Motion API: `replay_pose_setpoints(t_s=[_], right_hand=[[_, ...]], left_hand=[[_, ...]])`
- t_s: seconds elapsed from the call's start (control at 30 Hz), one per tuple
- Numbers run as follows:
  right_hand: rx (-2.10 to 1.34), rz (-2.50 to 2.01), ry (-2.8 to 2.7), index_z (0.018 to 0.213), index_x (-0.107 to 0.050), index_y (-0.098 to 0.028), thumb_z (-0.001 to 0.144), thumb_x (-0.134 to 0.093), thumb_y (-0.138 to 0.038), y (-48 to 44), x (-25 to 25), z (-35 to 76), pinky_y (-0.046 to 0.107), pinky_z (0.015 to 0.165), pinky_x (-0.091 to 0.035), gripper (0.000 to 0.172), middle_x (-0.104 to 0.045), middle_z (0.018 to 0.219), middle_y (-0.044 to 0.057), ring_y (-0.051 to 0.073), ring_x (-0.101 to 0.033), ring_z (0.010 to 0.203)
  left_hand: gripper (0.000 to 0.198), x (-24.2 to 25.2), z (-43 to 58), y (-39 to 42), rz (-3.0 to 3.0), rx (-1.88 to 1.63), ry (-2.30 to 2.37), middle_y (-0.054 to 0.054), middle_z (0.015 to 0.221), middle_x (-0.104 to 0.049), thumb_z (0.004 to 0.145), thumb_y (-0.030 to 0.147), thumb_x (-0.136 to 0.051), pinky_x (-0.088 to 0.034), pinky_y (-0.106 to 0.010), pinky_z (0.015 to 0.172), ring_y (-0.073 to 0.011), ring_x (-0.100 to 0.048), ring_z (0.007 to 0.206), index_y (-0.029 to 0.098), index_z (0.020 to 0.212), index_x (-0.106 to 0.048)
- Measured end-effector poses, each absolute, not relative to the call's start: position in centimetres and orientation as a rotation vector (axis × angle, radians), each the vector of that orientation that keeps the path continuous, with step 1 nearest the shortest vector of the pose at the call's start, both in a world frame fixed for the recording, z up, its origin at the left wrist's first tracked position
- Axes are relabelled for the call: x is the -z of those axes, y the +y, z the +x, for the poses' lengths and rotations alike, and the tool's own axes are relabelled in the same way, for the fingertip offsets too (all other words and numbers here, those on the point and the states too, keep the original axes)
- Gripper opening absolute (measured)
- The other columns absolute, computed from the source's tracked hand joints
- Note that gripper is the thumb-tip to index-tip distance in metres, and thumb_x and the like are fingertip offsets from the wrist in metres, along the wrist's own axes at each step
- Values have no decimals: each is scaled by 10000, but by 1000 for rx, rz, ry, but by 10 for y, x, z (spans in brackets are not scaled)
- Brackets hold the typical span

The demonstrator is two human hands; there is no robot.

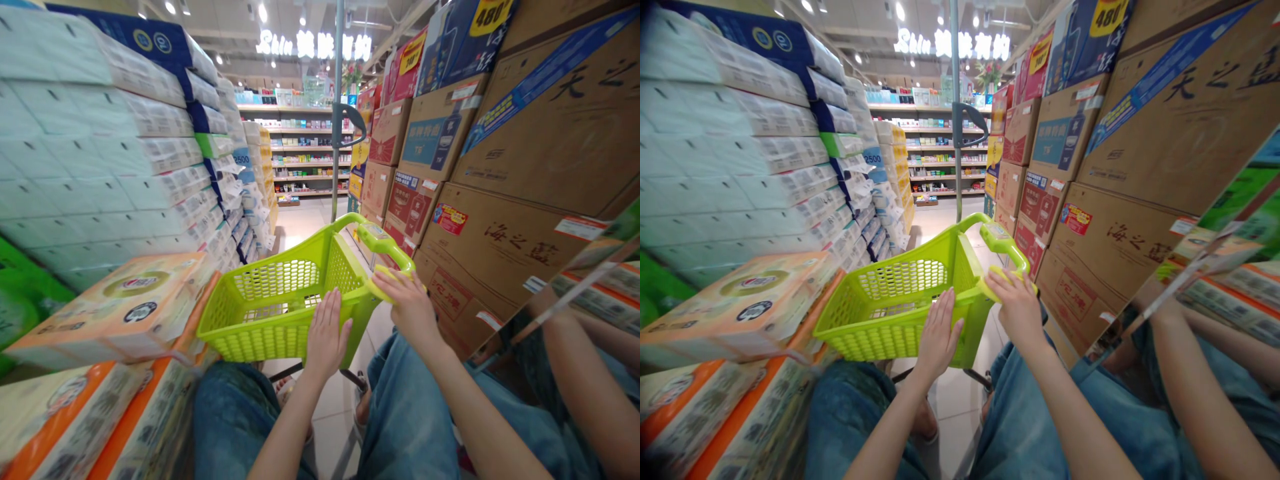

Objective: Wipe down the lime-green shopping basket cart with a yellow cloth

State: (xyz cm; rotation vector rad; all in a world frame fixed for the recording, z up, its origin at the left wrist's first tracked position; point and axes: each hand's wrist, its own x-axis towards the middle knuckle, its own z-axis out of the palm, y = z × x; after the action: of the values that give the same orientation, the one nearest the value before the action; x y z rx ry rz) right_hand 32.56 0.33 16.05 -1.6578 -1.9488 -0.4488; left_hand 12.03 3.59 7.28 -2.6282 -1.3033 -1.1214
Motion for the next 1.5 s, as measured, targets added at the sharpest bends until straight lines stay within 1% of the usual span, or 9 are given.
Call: replay_pose_setpoints(t_s=[0.13,0.23,0.37,0.5,0.73,0.9,1.2,1.33,1.5], right_hand=[[495,-1742,-1726,1304,-616,-319,769,-465,-23,8,-172,371,620,1164,-255,630,-652,1344,-14,250,-539,1298],[533,-1770,-1659,1298,-625,-286,772,-466,-19,10,-168,356,593,1164,-273,610,-653,1344,-7,266,-508,1328],[560,-1749,-1749,1292,-633,-251,769,-466,13,8,-150,294,541,1206,-203,609,-648,1352,-6,274,-473,1356],[452,-1621,-1948,1310,-617,-252,798,-471,-1,7,-136,251,502,1206,-204,589,-620,1388,-4,255,-456,1373],[461,-1634,-1900,1301,-604,-304,760,-424,23,0,-156,321,580,1222,-52,658,-636,1366,-25,211,-493,1352],[538,-1753,-1649,1288,-613,-304,752,-443,-8,3,-167,356,602,1206,-110,635,-645,1352,-30,235,-515,1333],[436,-1617,-1943,1312,-605,-250,799,-461,5,4,-136,257,502,1221,-126,592,-607,1401,-3,234,-449,1388],[430,-1583,-2007,1323,-587,-294,802,-434,15,0,-147,287,544,1214,-110,624,-604,1404,-28,215,-467,1372],[518,-1757,-1753,1264,-622,-315,793,-443,-14,3,-171,350,600,1188,-155,587,-640,1358,-44,239,-523,1312]], left_hand=[[636,-73,121,35,-2621,1124,-1317,-99,1613,-309,1025,367,-333,-281,-478,1219,-224,-236,1508,194,1580,-75],[638,-74,122,35,-2609,1120,-1339,-96,1614,-309,1024,368,-335,-283,-474,1219,-220,-233,1510,193,1580,-75],[627,-73,122,35,-2616,1126,-1327,-99,1610,-317,1025,365,-334,-279,-475,1221,-217,-229,1511,188,1575,-94],[603,-72,121,36,-2608,1130,-1335,-122,1608,-315,1020,369,-353,-291,-479,1214,-229,-204,1518,163,1556,-172],[615,-72,121,36,-2607,1126,-1311,-101,1597,-345,1025,368,-337,-288,-466,1217,-213,-243,1506,178,1571,-127],[623,-71,123,36,-2578,1118,-1340,-90,1604,-333,1023,369,-342,-287,-461,1219,-212,-236,1508,185,1574,-115],[605,-70,121,37,-2598,1126,-1323,-104,1595,-348,1021,379,-347,-289,-474,1217,-217,-235,1509,178,1561,-161],[604,-71,121,36,-2619,1107,-1322,-101,1603,-332,1026,370,-331,-273,-479,1223,-217,-227,1511,173,1564,-138],[621,-70,123,37,-2610,1110,-1331,-90,1611,-317,1026,367,-331,-265,-476,1227,-216,-225,1512,186,1573,-98]])
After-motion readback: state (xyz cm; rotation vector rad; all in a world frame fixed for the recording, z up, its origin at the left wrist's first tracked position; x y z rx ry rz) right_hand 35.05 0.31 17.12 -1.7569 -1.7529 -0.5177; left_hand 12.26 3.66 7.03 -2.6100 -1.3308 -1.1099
